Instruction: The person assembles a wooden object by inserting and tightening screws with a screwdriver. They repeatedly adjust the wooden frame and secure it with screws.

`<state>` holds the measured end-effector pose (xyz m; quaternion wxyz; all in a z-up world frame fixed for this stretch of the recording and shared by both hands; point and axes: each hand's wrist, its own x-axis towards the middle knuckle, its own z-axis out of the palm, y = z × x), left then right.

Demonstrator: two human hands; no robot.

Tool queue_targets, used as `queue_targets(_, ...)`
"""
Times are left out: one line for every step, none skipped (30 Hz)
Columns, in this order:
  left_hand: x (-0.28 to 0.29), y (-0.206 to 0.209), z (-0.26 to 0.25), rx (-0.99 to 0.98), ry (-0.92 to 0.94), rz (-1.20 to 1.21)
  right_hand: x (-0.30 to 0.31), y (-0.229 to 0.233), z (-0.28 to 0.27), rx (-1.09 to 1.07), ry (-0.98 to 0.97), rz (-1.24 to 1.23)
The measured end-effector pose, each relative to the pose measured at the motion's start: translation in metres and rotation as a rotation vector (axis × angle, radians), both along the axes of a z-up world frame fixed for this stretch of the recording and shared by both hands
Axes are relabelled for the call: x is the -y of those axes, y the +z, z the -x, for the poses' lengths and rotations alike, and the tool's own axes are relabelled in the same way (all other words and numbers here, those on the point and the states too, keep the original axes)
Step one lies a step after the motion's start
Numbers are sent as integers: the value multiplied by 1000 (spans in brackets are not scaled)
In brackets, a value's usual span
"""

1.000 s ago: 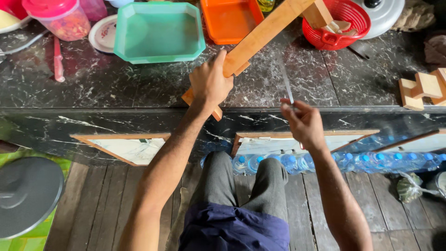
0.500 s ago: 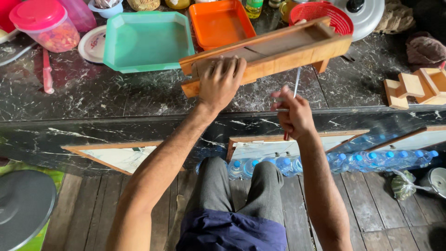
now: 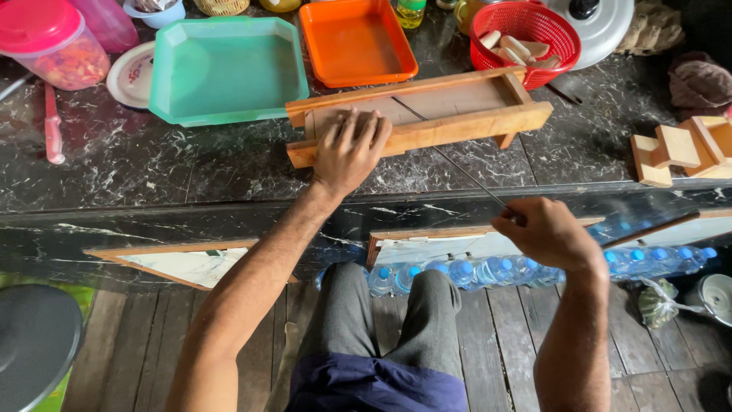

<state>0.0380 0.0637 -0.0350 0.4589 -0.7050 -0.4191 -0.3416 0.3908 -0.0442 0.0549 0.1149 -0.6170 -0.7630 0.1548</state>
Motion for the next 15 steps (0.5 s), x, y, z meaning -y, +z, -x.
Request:
queue_targets(3,1,-2,-6,-7,-4,3,7,-6,-15,41,-7)
queue_targets(6,3,-5,-12,-13,-7,5,15,-13,-29,83,-15)
queue_targets(9,5,-6,-17,-19,-13,7,22,-15,-45,125,-24)
queue_targets(12,6,-8,-38,-18,-2,8,28,-17,-57,73,-23)
queue_targets(16,7,-9,-56,-15,8,11,37,-20,-68,24,-21)
queue_targets(19,9,-10,-75,-12,19,11,41,-19,-78,-25,-20)
queue_targets(22,10,-10,-91,-9,18,6,40,-11,-85,-65,-119)
queue_targets(24,11,-9,-107,-6,17,-4,39,-1,-93,-104,-217)
queue_targets(26,11,-10,-123,-6,16,-15,39,7,-100,-146,-316)
queue_targets(27,11,-12,-118,-7,21,-28,38,16,-220,-70,-357)
queue_targets(27,13,-12,-115,-7,21,-44,36,29,-345,7,-400)
queue_targets(27,13,-12,-113,-7,22,-58,35,40,-340,58,-435)
queue_targets(27,13,-12,-111,-4,12,-71,36,49,-336,109,-471)
queue_targets(27,13,-12,-109,-2,3,-83,37,58,-306,116,-427)
queue_targets(27,11,-12,-106,1,-4,-94,38,66,-276,122,-380)
